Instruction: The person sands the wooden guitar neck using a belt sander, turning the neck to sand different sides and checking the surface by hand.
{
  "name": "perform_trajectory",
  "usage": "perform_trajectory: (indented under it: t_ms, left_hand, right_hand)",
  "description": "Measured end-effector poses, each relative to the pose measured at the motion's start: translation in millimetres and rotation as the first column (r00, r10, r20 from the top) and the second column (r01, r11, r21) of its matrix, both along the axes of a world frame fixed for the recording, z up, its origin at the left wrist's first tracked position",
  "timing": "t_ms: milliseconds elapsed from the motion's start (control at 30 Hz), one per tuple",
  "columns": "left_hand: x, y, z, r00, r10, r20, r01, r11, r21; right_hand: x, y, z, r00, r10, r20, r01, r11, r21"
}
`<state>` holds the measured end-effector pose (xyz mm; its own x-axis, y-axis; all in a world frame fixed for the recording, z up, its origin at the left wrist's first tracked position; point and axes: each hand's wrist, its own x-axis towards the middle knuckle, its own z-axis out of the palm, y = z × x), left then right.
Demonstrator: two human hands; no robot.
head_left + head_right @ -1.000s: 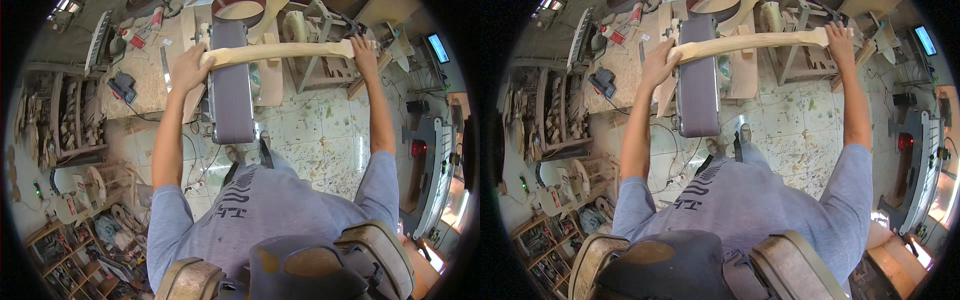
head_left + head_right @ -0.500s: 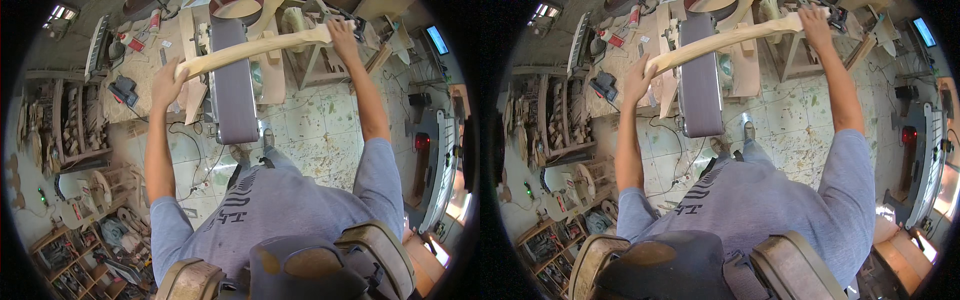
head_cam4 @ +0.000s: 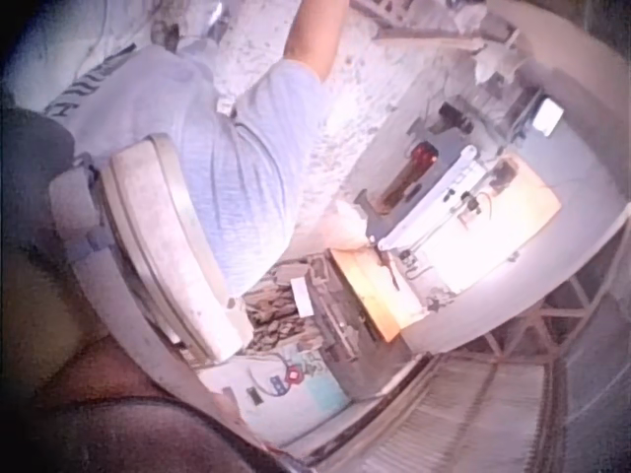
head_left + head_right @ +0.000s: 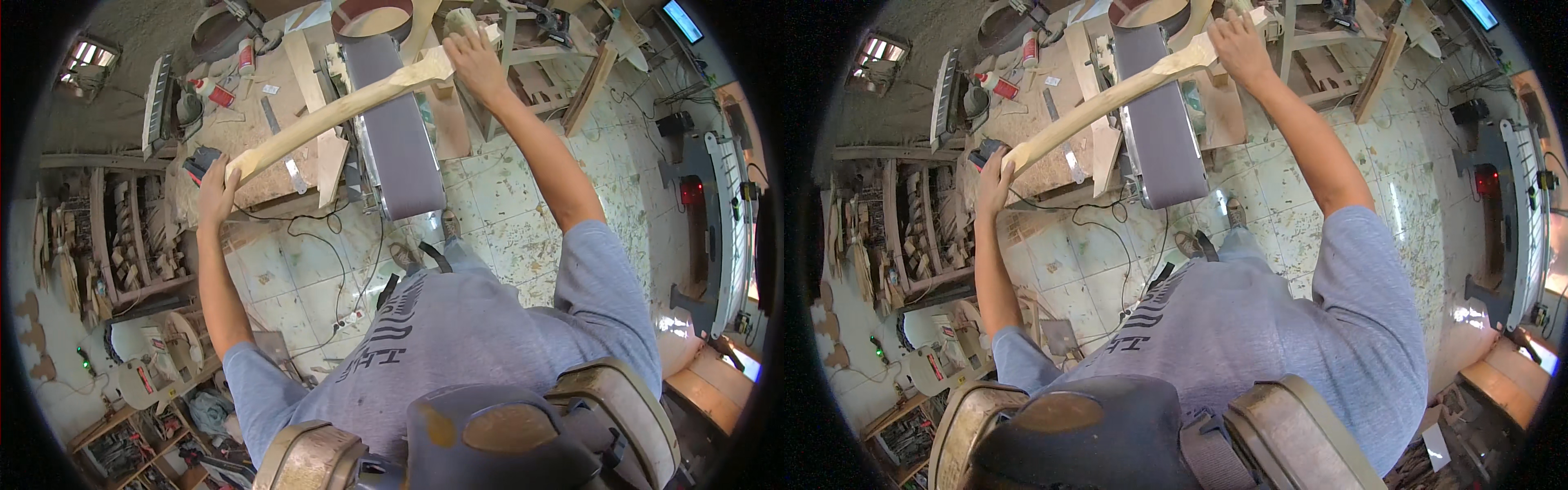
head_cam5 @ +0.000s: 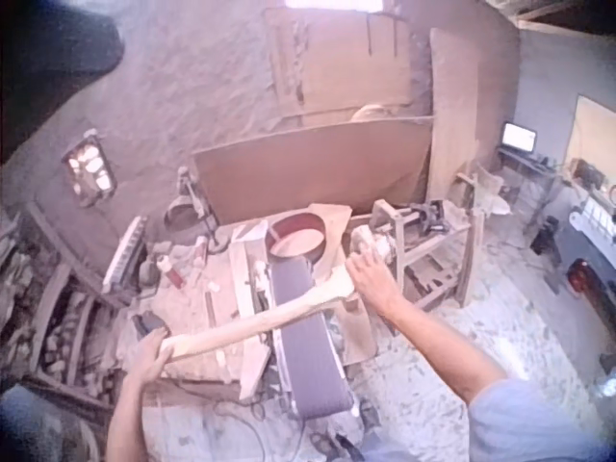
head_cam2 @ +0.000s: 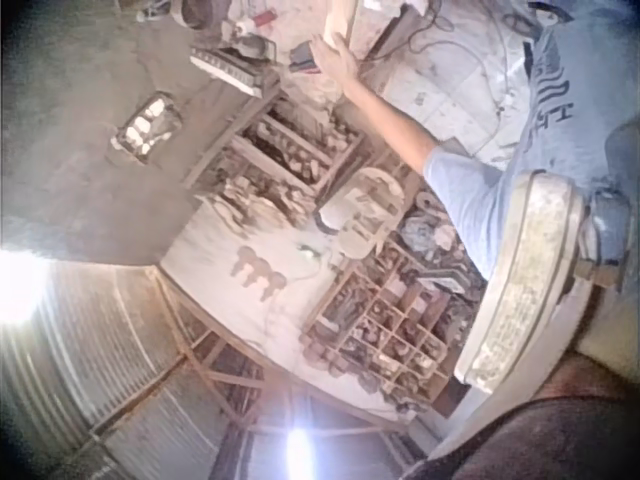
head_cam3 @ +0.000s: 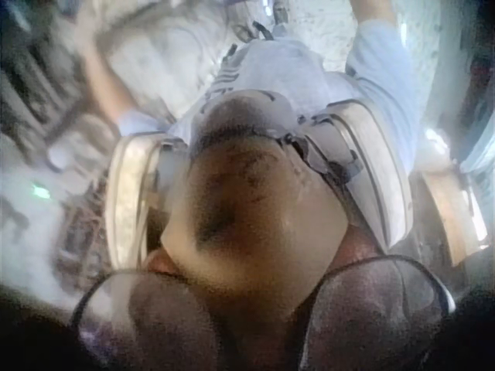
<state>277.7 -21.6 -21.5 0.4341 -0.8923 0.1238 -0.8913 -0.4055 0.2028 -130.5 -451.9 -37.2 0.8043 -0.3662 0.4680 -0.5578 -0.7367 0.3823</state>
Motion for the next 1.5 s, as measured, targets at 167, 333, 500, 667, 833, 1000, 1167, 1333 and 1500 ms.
perform_trajectory:
  t_ms: [167, 333, 500, 667, 833, 1000, 1167, 1333, 1500]
  left_hand:
    - [-15.0, -5.8, 3.5, 1.0, -0.004, 0.023, 0.004, 1.0, 0.029]
    - [-44.7, -59.0, 1.3, 0.987, -0.123, 0.102, 0.123, 0.992, 0.009]
    - [-100.1, -129.6, -1.5, 0.991, -0.125, 0.043, 0.127, 0.99, -0.066]
    - [-155.1, -191.3, -10.4, 0.991, -0.132, 0.008, 0.131, 0.977, -0.166]
    - [-213.1, -233.8, -9.9, 0.995, -0.092, -0.032, 0.083, 0.972, -0.221]
    - [-245.5, -253.4, -17.3, 0.999, 0.009, -0.034, -0.017, 0.971, -0.24]
    - [-259.8, -245.8, -14.4, 0.996, 0.083, -0.045, -0.091, 0.971, -0.223]
    - [-249.2, -224.8, -8.7, 0.992, 0.113, -0.052, -0.122, 0.965, -0.233]
    - [-228.7, -197.5, -1.8, 0.991, 0.125, -0.045, -0.132, 0.962, -0.24]
  right_hand:
    - [-15.6, 8.0, 4.9, 1.0, -0.002, -0.008, 0.001, 0.999, -0.038]
    - [-62.5, -38.6, 7.5, 0.989, -0.109, -0.1, 0.115, 0.992, 0.057]
    - [-124.9, -96.6, 7.8, 0.981, -0.133, -0.14, 0.134, 0.991, -0.002]
    - [-176.0, -157.7, 11.5, 0.954, -0.217, -0.208, 0.207, 0.976, -0.072]
    - [-204.4, -217.8, 8.4, 0.905, -0.303, -0.299, 0.262, 0.95, -0.169]
    - [-198.3, -266.4, 11.4, 0.904, -0.288, -0.315, 0.237, 0.953, -0.19]
    - [-176.4, -284.6, 10.4, 0.911, -0.249, -0.327, 0.216, 0.967, -0.136]
    - [-145.3, -271.4, 18.9, 0.897, -0.222, -0.383, 0.194, 0.975, -0.112]
    - [-127.1, -256.5, 8.4, 0.939, -0.149, -0.309, 0.118, 0.986, -0.118]
